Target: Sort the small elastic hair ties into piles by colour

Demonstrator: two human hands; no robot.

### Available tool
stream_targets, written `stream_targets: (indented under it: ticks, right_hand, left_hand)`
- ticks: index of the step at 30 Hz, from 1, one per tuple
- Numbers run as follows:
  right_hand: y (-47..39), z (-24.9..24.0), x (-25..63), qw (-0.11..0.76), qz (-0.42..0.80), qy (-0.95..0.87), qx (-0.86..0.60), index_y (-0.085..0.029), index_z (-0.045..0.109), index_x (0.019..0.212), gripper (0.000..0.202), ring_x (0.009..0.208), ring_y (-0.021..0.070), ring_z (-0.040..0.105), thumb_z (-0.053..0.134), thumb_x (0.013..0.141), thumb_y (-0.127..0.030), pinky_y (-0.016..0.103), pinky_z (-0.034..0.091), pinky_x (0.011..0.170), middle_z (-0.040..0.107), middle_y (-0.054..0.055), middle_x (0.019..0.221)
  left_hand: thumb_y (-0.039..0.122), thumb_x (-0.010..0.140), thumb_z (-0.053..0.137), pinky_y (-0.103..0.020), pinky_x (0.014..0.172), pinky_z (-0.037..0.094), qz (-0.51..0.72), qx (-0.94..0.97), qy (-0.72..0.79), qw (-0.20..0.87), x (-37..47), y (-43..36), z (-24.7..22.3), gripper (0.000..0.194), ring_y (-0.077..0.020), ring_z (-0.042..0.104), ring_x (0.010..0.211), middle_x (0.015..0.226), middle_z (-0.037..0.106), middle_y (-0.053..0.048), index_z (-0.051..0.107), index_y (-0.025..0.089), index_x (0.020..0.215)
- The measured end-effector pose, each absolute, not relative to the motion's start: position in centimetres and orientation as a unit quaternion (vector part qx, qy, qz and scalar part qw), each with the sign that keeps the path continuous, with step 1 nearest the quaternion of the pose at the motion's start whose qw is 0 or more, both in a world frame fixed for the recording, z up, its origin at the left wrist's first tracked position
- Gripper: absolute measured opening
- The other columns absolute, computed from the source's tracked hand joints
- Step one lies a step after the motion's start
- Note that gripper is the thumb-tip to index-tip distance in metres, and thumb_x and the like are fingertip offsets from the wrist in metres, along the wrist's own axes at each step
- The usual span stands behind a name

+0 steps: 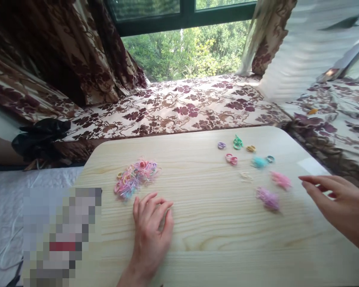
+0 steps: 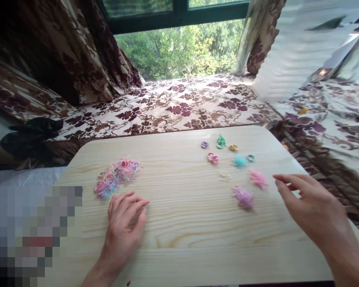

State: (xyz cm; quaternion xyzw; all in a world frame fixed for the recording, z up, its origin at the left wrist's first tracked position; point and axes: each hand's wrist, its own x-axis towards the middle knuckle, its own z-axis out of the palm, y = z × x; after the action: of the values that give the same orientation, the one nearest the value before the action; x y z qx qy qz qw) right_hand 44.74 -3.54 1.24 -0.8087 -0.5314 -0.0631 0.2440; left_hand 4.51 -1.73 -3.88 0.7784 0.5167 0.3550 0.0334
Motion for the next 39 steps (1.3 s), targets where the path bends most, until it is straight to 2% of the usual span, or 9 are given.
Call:
stream_targets:
  ticks: [3, 7, 13, 18, 23, 32, 39]
  right_hand:
    - [-2.9, 0.9, 45.4, 0.240, -0.010, -0.537, -0.809, -0.027, 0.069, 0.077, 0.038, 0.064, 0.0205, 0.063, 0.048, 0.067, -0.056, 0.036, 0.047, 0.060, 0.070, 0.005, 0.088]
    - [-2.5, 0.4, 45.5, 0.244, -0.016, -0.548, -0.800, -0.026, 0.071, 0.081, 0.044, 0.055, 0.0169, 0.056, 0.046, 0.071, -0.061, 0.035, 0.045, 0.057, 0.069, 0.005, 0.089]
    - [-2.2, 0.0, 45.6, 0.229, 0.002, -0.563, -0.794, -0.026, 0.072, 0.084, 0.047, 0.056, 0.0155, 0.056, 0.047, 0.074, -0.064, 0.034, 0.046, 0.060, 0.071, 0.004, 0.094]
    - [-2.1, 0.1, 45.1, 0.208, 0.019, -0.561, -0.801, -0.024, 0.070, 0.082, 0.038, 0.062, 0.0166, 0.059, 0.050, 0.076, -0.056, 0.033, 0.045, 0.064, 0.070, 0.005, 0.093]
    - [-2.0, 0.5, 44.7, 0.212, 0.022, -0.546, -0.810, -0.023, 0.067, 0.076, 0.035, 0.066, 0.0189, 0.059, 0.047, 0.073, -0.052, 0.034, 0.044, 0.065, 0.070, 0.007, 0.090]
    - [-2.2, 1.3, 44.9, 0.209, 0.027, -0.531, -0.821, -0.021, 0.068, 0.079, 0.040, 0.071, 0.0206, 0.060, 0.045, 0.071, -0.053, 0.037, 0.045, 0.072, 0.070, 0.010, 0.093]
    - [-2.4, 0.6, 45.4, 0.184, 0.038, -0.542, -0.819, -0.023, 0.071, 0.081, 0.036, 0.061, 0.0174, 0.059, 0.052, 0.071, -0.052, 0.034, 0.046, 0.064, 0.070, 0.006, 0.093]
  left_hand:
    - [0.011, 0.090, 0.054, -0.061, 0.112, 0.027, 0.352, 0.782, 0.514, 0.016, 4.4, -1.7, -4.0, 0.019, -0.0266, 0.057, 0.113, 0.096, 0.067, -0.004, 0.065, 0.024, 0.098]
    - [0.011, 0.090, 0.054, -0.059, 0.111, 0.028, 0.351, 0.784, 0.512, 0.006, 4.3, -1.6, -4.2, 0.019, -0.0262, 0.058, 0.111, 0.095, 0.068, -0.004, 0.066, 0.024, 0.098]
    - [0.013, 0.090, 0.055, -0.056, 0.113, 0.026, 0.352, 0.783, 0.513, 0.009, 4.2, -1.6, -4.2, 0.017, -0.0246, 0.059, 0.109, 0.093, 0.069, -0.004, 0.067, 0.025, 0.096]
    - [0.014, 0.090, 0.055, -0.055, 0.114, 0.026, 0.351, 0.777, 0.523, 0.024, 4.2, -1.6, -4.2, 0.017, -0.0246, 0.060, 0.108, 0.093, 0.069, -0.003, 0.067, 0.025, 0.094]
    - [0.014, 0.089, 0.055, -0.055, 0.115, 0.025, 0.350, 0.777, 0.522, 0.028, 4.2, -1.5, -4.2, 0.017, -0.0250, 0.060, 0.109, 0.093, 0.069, -0.003, 0.067, 0.025, 0.094]
    - [0.012, 0.089, 0.056, -0.056, 0.111, 0.029, 0.349, 0.783, 0.514, 0.025, 4.2, -1.7, -4.1, 0.017, -0.0257, 0.060, 0.108, 0.094, 0.069, -0.004, 0.066, 0.025, 0.096]
    - [0.012, 0.089, 0.056, -0.056, 0.112, 0.029, 0.353, 0.781, 0.514, 0.025, 4.2, -1.6, -4.1, 0.017, -0.0255, 0.060, 0.108, 0.094, 0.069, -0.004, 0.067, 0.024, 0.095]
